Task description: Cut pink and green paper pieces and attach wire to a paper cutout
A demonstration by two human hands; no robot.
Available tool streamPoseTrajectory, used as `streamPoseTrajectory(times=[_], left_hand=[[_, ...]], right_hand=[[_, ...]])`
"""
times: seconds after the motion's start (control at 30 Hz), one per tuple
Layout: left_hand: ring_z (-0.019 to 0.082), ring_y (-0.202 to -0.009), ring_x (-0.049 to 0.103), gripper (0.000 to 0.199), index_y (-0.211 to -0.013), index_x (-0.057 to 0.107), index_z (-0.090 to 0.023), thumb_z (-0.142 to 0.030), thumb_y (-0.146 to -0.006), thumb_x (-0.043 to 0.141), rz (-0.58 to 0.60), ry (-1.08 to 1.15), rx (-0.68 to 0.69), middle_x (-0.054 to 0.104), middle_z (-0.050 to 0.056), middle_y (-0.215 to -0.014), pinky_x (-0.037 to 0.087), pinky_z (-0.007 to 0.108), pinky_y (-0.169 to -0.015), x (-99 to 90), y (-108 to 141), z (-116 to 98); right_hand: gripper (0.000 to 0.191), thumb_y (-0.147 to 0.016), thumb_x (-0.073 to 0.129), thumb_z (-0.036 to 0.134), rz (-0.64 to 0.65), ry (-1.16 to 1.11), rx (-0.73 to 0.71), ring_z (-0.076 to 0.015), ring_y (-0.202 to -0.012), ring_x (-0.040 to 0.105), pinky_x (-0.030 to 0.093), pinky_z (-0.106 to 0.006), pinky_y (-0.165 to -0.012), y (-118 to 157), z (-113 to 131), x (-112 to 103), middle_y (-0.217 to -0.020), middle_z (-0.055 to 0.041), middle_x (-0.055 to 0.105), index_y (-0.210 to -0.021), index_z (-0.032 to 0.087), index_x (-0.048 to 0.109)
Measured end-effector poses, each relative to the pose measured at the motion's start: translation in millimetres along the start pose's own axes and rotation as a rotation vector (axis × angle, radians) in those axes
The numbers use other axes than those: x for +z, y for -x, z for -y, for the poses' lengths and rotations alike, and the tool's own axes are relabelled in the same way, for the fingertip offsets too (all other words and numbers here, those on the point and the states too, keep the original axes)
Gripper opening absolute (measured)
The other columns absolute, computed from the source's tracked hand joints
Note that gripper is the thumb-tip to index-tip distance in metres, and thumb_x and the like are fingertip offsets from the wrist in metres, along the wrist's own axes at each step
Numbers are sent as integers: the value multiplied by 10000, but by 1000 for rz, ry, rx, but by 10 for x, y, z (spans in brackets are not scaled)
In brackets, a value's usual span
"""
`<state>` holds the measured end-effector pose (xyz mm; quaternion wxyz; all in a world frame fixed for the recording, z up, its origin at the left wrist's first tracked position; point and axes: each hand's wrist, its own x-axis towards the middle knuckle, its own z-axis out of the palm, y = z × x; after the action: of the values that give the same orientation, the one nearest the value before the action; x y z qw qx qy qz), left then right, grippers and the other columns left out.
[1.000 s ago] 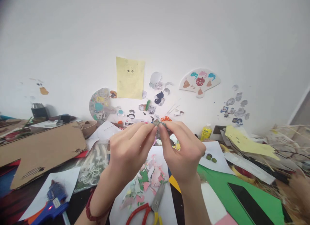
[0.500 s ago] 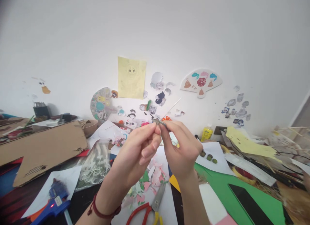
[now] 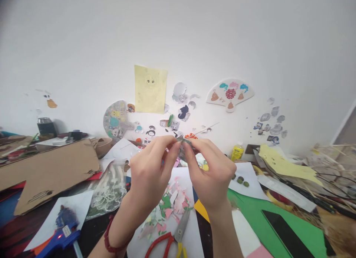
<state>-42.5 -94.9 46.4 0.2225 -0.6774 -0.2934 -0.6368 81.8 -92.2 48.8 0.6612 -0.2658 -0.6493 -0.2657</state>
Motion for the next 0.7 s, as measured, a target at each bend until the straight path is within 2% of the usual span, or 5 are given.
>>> streamPoseTrajectory(times=[0.17,0.37,0.47,0.6,0.7], left_hand=[[73,-521,421,201,-752,544,-143,-145,-938,469,25,54,-64,502,-27,-588,307,231,-513,4,17,-20],[46,-473,427,273,-707,534,-153,-297,-936,495,192,797,-658,527,-30,-574,318,188,-468,-26,-47,-63],[17,-403,328,270,-719,539,-147,-315,-929,505,241,1149,-829,517,-41,-561,258,167,-404,-37,-84,-60],[16,-399,314,264,-736,547,-148,-325,-928,510,216,1190,-841,511,-43,-571,247,163,-388,-22,-67,-65],[45,-476,441,224,-755,572,-154,-285,-928,520,69,788,-616,544,-29,-587,351,178,-472,17,-19,-81]], right_hand=[[122,-810,672,92,2,43,-46,-132,-671,641,524,-267,-641,10,-25,37,-754,-1,702,-860,202,685],[127,-782,713,93,3,5,23,-132,-694,654,524,-264,-655,41,-55,69,-772,-3,720,-857,195,705],[120,-773,720,86,-13,-17,19,-129,-683,650,518,-260,-650,47,-56,76,-761,-4,715,-839,186,702],[107,-785,708,88,-11,-10,12,-123,-664,640,504,-252,-638,38,-42,94,-740,-1,707,-824,187,695],[100,-800,691,92,11,15,-11,-114,-622,615,495,-245,-612,26,-26,102,-703,8,687,-816,191,683]])
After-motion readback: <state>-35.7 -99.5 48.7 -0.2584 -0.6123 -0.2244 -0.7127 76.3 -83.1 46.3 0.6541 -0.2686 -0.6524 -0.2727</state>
